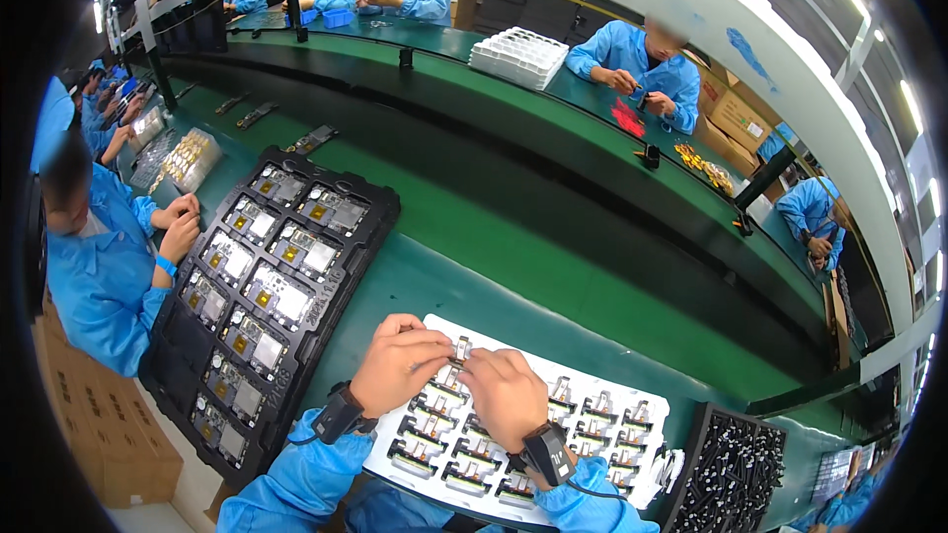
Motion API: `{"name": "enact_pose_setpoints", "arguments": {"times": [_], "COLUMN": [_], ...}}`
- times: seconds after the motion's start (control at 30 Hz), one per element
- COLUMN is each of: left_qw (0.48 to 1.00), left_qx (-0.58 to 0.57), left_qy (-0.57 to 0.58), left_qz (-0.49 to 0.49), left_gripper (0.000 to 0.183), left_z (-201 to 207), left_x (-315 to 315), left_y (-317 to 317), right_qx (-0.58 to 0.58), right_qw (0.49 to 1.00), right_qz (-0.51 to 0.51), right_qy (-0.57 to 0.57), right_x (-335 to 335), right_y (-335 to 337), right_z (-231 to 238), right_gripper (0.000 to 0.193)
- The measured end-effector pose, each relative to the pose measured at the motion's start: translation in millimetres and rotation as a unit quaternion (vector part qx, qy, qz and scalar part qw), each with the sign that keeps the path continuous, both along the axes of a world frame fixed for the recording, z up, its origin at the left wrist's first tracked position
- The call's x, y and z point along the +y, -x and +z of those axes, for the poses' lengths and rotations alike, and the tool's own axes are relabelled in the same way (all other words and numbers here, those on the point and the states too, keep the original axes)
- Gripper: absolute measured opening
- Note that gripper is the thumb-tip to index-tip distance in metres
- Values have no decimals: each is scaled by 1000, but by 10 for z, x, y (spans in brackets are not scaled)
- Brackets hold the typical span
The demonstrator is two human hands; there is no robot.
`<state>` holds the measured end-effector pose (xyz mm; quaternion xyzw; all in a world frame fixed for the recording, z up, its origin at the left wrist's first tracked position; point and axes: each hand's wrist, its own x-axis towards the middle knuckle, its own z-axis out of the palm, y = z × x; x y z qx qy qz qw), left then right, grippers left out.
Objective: Assembling and sorting small electronic components into trays on a production line.
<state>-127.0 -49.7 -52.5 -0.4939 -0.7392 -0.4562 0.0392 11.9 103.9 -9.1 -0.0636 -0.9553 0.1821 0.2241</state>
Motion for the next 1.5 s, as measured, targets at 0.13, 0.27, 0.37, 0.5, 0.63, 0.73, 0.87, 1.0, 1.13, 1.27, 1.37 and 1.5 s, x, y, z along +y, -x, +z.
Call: {"name": "enact_pose_setpoints", "arguments": {"times": [0.13,0.27,0.37,0.5,0.63,0.73,0.87,1.0,1.13,1.27,1.37,1.5], "left_qw": [1000,999,1000,999,999,999,999,994,981,965,957,964], "left_qx": [10,32,6,-24,20,26,-9,-97,-93,-40,-62,-81], "left_qy": [4,-14,-20,-28,3,19,7,7,112,247,278,234], "left_qz": [-14,-13,-13,-33,-26,-28,-34,54,131,78,54,94], "left_gripper": [25,29,28,27,23,21,28,36,44,53,60,60], "left_z": [40,81,94,49,15,51,136,110,104,138,250,40], "left_x": [-45,10,4,-19,-78,-66,10,-347,-877,-1261,-1228,-1246], "left_y": [20,-6,-17,-15,6,21,7,81,-336,-878,-1119,-1156], "right_qx": [-34,-17,-24,-60,-78,-79,-12,55,58,3,53,78], "right_qw": [999,998,994,988,989,992,995,981,932,858,850,784], "right_qz": [20,19,-11,-25,-42,-52,-25,-56,-348,-484,-456,-513], "right_qy": [36,61,103,142,118,79,92,177,89,174,258,341], "right_x": [31,65,26,21,-62,-54,-4,41,-211,-612,-645,-537], "right_y": [-2,12,16,36,44,74,-224,-1166,-2545,-3181,-3207,-3018], "right_z": [19,-111,-50,-56,-38,-97,259,844,464,51,-219,-74], "right_gripper": [13,11,10,10,10,8,14,19,20,37,47,51]}}
